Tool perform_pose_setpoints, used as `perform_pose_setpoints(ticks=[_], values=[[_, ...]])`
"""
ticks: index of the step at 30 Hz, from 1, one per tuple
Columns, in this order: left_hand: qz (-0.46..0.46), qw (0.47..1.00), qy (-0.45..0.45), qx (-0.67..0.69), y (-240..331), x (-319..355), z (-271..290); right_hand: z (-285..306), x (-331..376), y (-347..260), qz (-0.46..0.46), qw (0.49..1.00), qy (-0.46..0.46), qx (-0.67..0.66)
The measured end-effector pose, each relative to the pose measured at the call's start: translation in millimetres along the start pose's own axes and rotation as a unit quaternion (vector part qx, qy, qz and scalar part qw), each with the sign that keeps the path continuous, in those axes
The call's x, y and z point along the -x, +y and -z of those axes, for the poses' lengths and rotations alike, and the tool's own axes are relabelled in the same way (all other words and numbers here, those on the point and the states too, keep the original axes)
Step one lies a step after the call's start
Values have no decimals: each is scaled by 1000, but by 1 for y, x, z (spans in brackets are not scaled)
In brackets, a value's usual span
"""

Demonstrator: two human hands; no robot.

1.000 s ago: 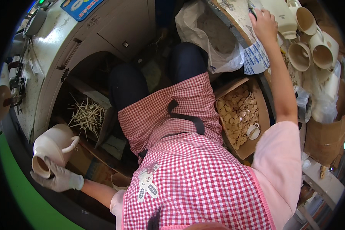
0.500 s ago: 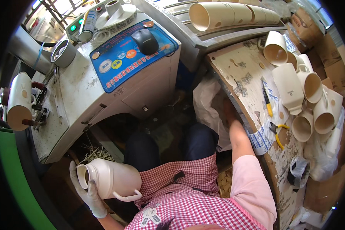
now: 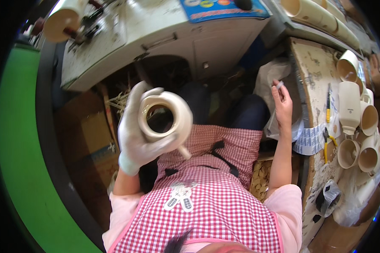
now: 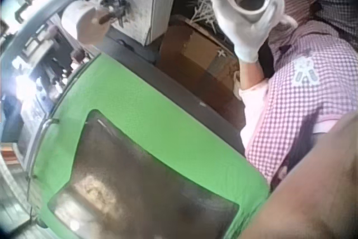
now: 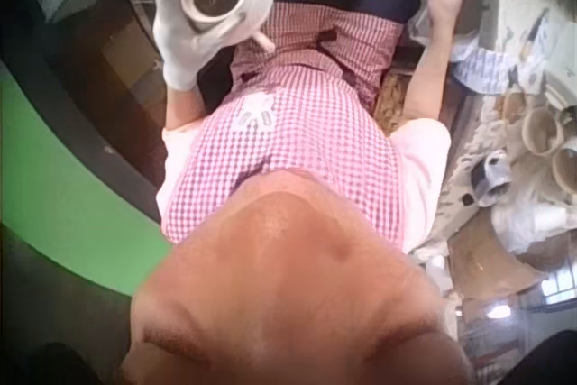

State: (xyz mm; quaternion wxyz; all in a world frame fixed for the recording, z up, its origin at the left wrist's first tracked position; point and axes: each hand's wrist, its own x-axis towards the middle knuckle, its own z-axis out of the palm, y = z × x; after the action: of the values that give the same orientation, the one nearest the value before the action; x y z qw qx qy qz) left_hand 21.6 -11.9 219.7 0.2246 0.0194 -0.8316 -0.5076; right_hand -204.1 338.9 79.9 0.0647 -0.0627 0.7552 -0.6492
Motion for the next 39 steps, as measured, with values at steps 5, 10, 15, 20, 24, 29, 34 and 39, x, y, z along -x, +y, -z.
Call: perform_pose_setpoints(ticks=[5, 10, 15, 20, 24, 29, 34, 39], values=[[-116, 987, -42, -103, 12, 9, -12, -92, 96, -163, 58, 950, -290, -100], [-160, 975, -44, -145, 24, 25, -17, -136, 133, -199, 332, 849, -355, 209], [-181, 971, -27, -152, 24, 33, -21, -151, 155, -189, 373, 785, -315, 380], [-168, 974, -52, -146, 22, 36, -15, -154, 132, -201, 371, 738, -392, 405], [-195, 968, -70, -139, 27, 35, -17, -131, 111, -205, 353, 698, -536, 318], [-166, 972, -92, -140, 20, 21, -10, -120, 106, -199, 299, 790, -480, 238], [12, 994, 77, -82, -1, 30, 28, -92, 75, -211, 72, 986, -146, 50], [325, 862, -151, 360, -19, 49, 0, -72, 51, -205, 88, 979, -166, 82]])
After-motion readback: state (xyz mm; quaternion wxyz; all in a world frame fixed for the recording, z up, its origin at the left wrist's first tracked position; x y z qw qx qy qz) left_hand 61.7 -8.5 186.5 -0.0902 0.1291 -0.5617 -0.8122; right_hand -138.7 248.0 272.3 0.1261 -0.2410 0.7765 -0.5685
